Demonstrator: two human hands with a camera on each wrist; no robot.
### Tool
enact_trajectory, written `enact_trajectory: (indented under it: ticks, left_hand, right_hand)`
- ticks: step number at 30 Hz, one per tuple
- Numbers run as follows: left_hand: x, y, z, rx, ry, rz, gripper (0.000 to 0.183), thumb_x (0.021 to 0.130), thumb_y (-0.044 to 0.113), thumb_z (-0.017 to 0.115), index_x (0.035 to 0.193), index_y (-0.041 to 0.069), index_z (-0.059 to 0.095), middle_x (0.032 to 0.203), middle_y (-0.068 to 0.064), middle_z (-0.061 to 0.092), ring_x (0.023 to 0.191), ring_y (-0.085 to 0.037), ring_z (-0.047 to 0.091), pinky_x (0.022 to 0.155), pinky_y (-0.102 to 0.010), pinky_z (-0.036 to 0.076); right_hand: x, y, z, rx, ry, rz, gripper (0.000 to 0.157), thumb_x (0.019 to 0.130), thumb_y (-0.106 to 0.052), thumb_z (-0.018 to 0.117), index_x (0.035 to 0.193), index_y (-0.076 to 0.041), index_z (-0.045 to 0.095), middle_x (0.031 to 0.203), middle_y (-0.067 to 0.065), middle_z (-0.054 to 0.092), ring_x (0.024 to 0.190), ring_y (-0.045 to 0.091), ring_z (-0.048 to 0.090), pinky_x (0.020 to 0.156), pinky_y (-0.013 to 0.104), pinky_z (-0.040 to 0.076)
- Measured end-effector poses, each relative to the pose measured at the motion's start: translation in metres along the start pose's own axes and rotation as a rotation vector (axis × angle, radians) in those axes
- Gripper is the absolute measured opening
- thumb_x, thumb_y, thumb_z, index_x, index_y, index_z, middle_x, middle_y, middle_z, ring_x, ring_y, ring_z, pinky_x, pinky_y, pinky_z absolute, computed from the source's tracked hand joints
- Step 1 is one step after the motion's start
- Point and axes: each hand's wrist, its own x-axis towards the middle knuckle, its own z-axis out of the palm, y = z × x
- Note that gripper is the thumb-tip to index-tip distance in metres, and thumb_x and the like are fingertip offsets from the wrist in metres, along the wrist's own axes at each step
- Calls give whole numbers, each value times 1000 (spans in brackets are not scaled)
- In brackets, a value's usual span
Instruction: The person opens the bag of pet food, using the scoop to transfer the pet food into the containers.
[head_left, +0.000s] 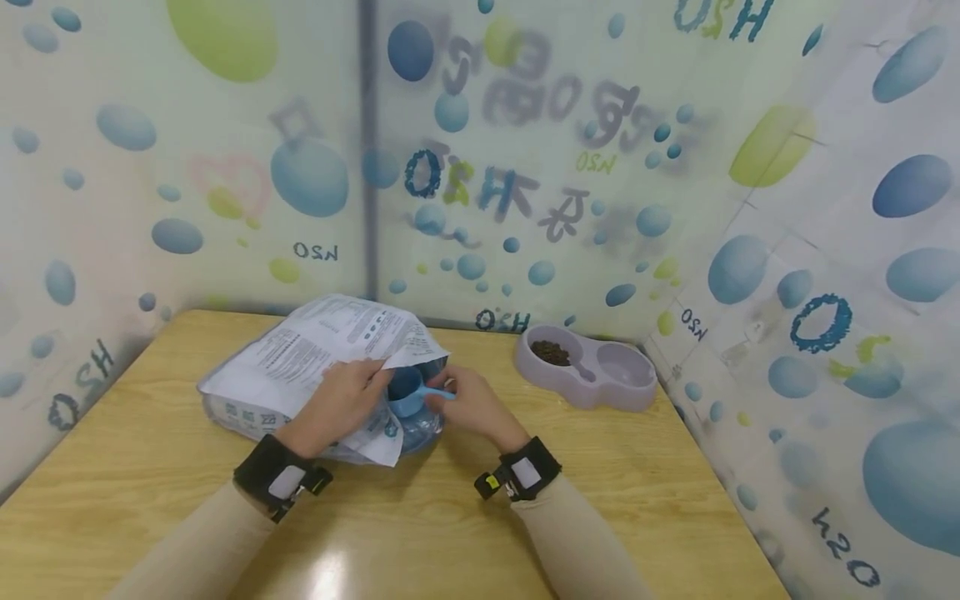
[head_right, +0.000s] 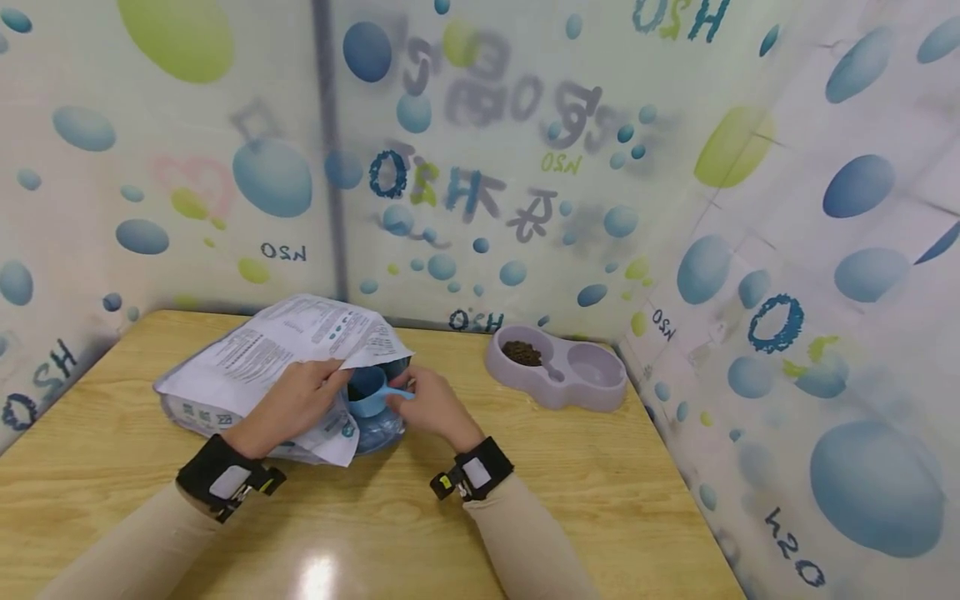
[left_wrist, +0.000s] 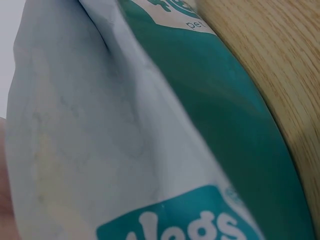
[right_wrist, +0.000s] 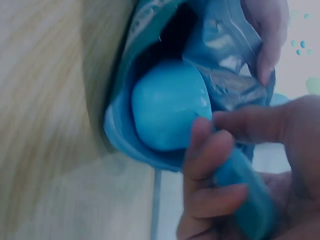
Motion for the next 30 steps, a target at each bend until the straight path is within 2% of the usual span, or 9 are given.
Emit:
enact_trajectory:
  ticks: [5, 10, 15, 19, 22, 30]
  left_hand:
    - [-1, -3, 0, -9, 3, 0, 54, 126, 40, 44, 156, 4, 71, 73, -2, 51, 59, -19, 54, 57, -30, 38]
    - [0, -3, 0, -16, -7, -7, 53, 126, 38, 44, 158, 3, 69, 74, -2, 51, 60, -19, 54, 58, -30, 39]
    - [0, -2, 1, -23, -5, -7, 52, 126, 38, 45, 156, 5, 71, 74, -1, 52, 60, -18, 55, 58, -29, 40]
    - [0, -3, 2, -23, 5, 9, 50, 126, 36, 46, 154, 4, 72, 73, -1, 53, 59, -18, 56, 57, -28, 39]
    - [0, -3, 2, -18, 10, 13, 49, 126, 35, 47, 154, 3, 72, 73, -1, 52, 58, -18, 56, 55, -28, 39]
    - [-1, -2, 2, -14, 7, 0, 50, 126, 34, 47, 156, 2, 71, 73, -1, 51, 57, -18, 53, 55, -27, 38]
  right_hand:
    - [-4, -1, -9, -33, -60, 3, 21, 102, -17, 80, 121, -7, 78, 101, 7, 79, 81, 15, 68, 69, 27, 52]
    - [-6, -5, -9, -78, -84, 26, 24, 103, -15, 78, 126, -6, 76, 94, 3, 74, 76, 13, 62, 67, 27, 49]
    - [-9, -3, -8, -83, -79, 33, 27, 107, -18, 76, 130, -4, 73, 96, 6, 71, 78, 17, 61, 68, 30, 49]
    - [-12, 5, -8, -81, -75, 44, 27, 111, -26, 78, 131, -7, 73, 112, 9, 75, 93, 19, 66, 79, 33, 55]
    - [-15, 11, -9, -78, -81, 34, 25, 113, -28, 79, 129, -9, 75, 118, 8, 77, 101, 20, 69, 86, 35, 59]
    - [-23, 22, -18, -65, -104, -3, 15, 115, -26, 75, 124, -15, 76, 109, 3, 74, 95, 19, 66, 81, 33, 55]
